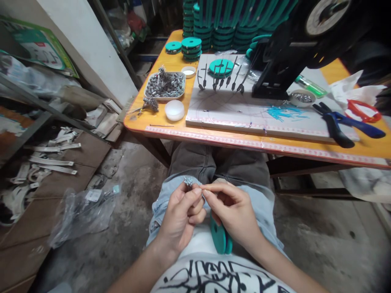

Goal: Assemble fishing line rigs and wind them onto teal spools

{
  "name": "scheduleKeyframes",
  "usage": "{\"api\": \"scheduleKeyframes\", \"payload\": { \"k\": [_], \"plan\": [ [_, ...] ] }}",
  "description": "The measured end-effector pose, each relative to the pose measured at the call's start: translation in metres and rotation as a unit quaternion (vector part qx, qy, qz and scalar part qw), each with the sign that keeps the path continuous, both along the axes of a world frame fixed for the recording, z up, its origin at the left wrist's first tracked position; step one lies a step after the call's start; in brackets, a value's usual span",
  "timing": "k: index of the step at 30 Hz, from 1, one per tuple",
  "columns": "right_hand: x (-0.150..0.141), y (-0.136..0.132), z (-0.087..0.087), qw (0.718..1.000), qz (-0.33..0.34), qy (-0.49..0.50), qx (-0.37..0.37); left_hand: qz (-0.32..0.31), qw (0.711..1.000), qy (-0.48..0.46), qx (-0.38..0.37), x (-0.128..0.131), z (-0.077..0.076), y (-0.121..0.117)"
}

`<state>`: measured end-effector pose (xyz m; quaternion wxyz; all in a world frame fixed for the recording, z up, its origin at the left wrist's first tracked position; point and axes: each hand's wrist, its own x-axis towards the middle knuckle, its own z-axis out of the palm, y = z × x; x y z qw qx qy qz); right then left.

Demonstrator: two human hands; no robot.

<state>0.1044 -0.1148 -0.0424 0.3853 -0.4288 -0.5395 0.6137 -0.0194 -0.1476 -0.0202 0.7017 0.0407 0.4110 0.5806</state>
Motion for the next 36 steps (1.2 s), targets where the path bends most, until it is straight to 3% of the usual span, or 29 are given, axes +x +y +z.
{"api": "scheduleKeyframes", "payload": {
  "k": [27, 36],
  "plan": [
    [0.0002, -0.0010, 0.0006, 0.998, 0.013, 0.039, -0.048, 0.000, 0.998, -0.063, -0.005, -0.0047, -0.0038, -0.0026],
    [0.0031, -0.0020, 0.0015, 0.994, 0.010, -0.071, 0.086, -0.011, 0.999, -0.044, 0.004, -0.0055, -0.0049, -0.0042]
  ]
}}
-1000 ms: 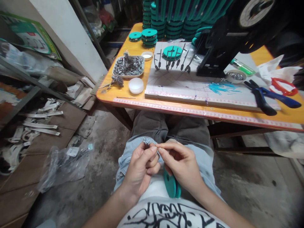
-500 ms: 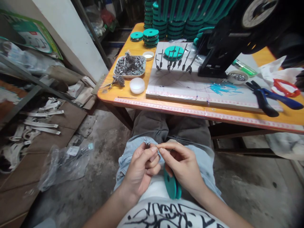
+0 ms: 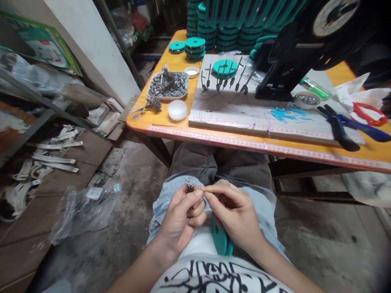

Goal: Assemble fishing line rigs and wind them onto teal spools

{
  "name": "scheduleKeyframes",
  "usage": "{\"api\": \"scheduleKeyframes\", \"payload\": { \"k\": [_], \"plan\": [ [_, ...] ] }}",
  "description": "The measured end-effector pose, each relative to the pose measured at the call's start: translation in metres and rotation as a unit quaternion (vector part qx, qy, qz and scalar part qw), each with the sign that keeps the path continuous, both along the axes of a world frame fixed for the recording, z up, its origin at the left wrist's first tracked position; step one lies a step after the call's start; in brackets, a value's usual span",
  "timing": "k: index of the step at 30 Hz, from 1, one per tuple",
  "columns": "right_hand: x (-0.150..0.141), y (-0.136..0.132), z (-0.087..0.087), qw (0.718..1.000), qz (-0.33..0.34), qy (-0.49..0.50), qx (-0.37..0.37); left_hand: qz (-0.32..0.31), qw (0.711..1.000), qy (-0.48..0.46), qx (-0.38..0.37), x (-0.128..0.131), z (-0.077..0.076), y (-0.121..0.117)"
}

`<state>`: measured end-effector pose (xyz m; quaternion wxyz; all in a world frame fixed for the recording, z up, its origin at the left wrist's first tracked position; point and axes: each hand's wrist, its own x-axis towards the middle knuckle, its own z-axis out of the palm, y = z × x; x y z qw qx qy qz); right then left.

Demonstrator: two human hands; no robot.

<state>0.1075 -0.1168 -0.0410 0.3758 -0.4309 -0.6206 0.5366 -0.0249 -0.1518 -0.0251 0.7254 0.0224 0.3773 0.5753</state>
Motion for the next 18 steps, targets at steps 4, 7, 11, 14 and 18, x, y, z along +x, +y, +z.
{"api": "scheduleKeyframes", "payload": {
  "k": [4, 7, 11, 14, 18],
  "plan": [
    [0.0015, 0.0009, 0.0026, 0.995, -0.002, -0.037, 0.095, -0.008, 1.000, 0.023, 0.002, -0.0003, -0.0011, -0.0016],
    [0.0018, 0.0025, 0.0031, 0.990, 0.002, -0.044, 0.134, -0.011, 0.999, 0.035, -0.001, -0.0003, -0.0017, -0.0021],
    [0.0015, 0.0034, 0.0020, 0.992, 0.001, -0.039, 0.121, -0.005, 0.999, 0.033, -0.003, -0.0011, -0.0021, -0.0017],
    [0.0018, 0.0029, 0.0017, 0.997, 0.007, -0.022, 0.076, 0.004, 0.999, 0.032, -0.004, -0.0019, -0.0033, -0.0016],
    [0.0020, 0.0019, 0.0021, 0.999, 0.020, -0.019, 0.038, 0.001, 1.000, 0.027, -0.007, -0.0013, -0.0065, -0.0027]
  ]
}}
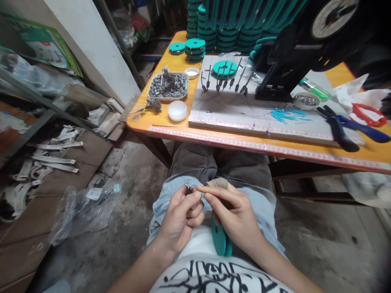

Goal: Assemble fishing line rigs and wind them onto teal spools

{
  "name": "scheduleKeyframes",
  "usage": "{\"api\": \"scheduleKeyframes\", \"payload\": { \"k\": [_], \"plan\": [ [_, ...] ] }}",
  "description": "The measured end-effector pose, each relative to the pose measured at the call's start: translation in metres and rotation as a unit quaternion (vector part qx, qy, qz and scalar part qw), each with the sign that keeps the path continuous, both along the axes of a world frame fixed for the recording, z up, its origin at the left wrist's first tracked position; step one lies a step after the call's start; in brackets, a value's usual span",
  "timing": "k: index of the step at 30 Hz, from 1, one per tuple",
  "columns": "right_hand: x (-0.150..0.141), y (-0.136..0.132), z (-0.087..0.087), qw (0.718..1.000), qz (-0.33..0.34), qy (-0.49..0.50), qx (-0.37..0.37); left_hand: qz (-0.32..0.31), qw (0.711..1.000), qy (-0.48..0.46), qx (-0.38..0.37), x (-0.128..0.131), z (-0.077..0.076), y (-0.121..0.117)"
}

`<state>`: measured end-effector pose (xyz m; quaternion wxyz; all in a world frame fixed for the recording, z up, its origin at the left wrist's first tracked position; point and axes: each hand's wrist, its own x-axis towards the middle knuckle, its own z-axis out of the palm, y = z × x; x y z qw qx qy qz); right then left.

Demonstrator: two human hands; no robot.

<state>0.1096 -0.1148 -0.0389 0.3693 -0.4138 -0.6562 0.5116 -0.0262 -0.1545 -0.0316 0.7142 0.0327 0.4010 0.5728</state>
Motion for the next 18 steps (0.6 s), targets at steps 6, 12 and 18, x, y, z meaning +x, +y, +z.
{"api": "scheduleKeyframes", "payload": {
  "k": [6, 12, 18],
  "plan": [
    [-0.0046, -0.0015, -0.0037, 0.994, -0.032, 0.082, -0.068, -0.006, 1.000, -0.007, -0.001, 0.0006, -0.0020, -0.0013],
    [-0.0033, 0.0004, -0.0041, 0.998, -0.019, 0.046, -0.046, -0.013, 1.000, 0.003, 0.004, -0.0002, -0.0011, -0.0024],
    [-0.0007, -0.0005, -0.0031, 0.999, -0.001, 0.023, -0.025, -0.019, 0.999, 0.024, 0.011, 0.0013, -0.0026, -0.0025]
  ]
}}
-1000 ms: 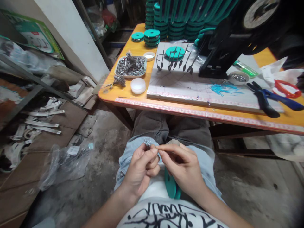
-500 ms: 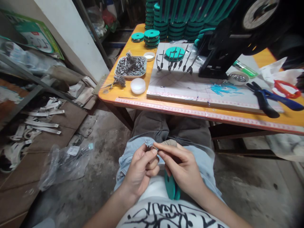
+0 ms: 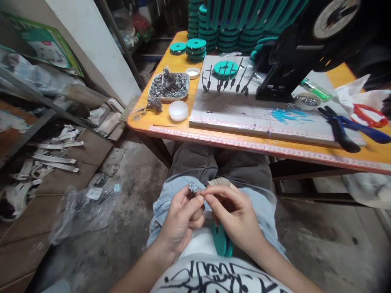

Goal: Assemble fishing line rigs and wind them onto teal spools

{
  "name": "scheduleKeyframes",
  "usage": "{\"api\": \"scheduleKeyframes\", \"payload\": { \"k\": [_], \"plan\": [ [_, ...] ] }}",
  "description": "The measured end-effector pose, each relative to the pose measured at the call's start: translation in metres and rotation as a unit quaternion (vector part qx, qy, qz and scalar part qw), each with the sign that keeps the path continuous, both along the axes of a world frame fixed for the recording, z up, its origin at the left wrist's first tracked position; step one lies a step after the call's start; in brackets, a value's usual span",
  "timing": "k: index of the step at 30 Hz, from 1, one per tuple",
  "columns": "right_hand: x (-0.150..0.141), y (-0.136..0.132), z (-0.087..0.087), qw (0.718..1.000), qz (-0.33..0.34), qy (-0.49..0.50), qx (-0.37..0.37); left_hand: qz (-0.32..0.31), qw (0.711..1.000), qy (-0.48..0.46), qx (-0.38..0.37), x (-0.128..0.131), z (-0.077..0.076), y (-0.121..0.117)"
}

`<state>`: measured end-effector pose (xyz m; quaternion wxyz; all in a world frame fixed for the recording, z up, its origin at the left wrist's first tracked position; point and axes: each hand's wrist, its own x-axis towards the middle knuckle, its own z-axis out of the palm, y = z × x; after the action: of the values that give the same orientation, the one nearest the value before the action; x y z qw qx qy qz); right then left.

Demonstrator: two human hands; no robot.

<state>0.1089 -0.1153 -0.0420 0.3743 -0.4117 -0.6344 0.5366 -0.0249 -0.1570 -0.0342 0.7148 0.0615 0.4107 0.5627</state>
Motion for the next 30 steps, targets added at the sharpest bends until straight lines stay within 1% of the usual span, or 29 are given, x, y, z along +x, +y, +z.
{"api": "scheduleKeyframes", "payload": {
  "k": [2, 4, 7, 9, 16, 19, 22, 26, 30],
  "plan": [
    [-0.001, 0.000, -0.001, 1.000, 0.007, 0.012, -0.022, -0.001, 1.000, 0.002, 0.001, 0.001, -0.001, 0.000],
    [-0.002, 0.000, -0.001, 0.996, 0.015, 0.058, -0.071, -0.002, 1.000, -0.001, 0.000, 0.002, -0.001, 0.000],
    [-0.005, 0.001, -0.001, 0.972, 0.027, 0.161, -0.171, -0.006, 1.000, -0.012, -0.002, 0.002, -0.001, -0.001],
    [-0.006, 0.001, -0.002, 0.954, 0.037, 0.201, -0.218, -0.008, 1.000, -0.020, 0.000, 0.002, -0.001, 0.000],
    [-0.003, -0.002, -0.009, 0.933, 0.048, 0.236, -0.268, -0.007, 0.999, -0.031, -0.004, 0.000, 0.000, 0.002],
    [-0.001, -0.002, -0.011, 0.934, 0.061, 0.233, -0.265, -0.011, 0.999, -0.037, -0.010, -0.001, 0.000, 0.002],
    [0.001, -0.001, -0.008, 0.948, 0.073, 0.205, -0.230, -0.009, 0.999, -0.043, -0.016, -0.002, -0.001, 0.002],
    [0.001, 0.001, 0.000, 0.967, 0.089, 0.149, -0.188, -0.005, 0.999, -0.049, -0.019, -0.002, 0.001, 0.002],
    [0.001, 0.003, 0.002, 0.984, 0.077, 0.087, -0.136, 0.000, 0.998, -0.057, -0.023, -0.002, 0.002, 0.002]
  ]
}}
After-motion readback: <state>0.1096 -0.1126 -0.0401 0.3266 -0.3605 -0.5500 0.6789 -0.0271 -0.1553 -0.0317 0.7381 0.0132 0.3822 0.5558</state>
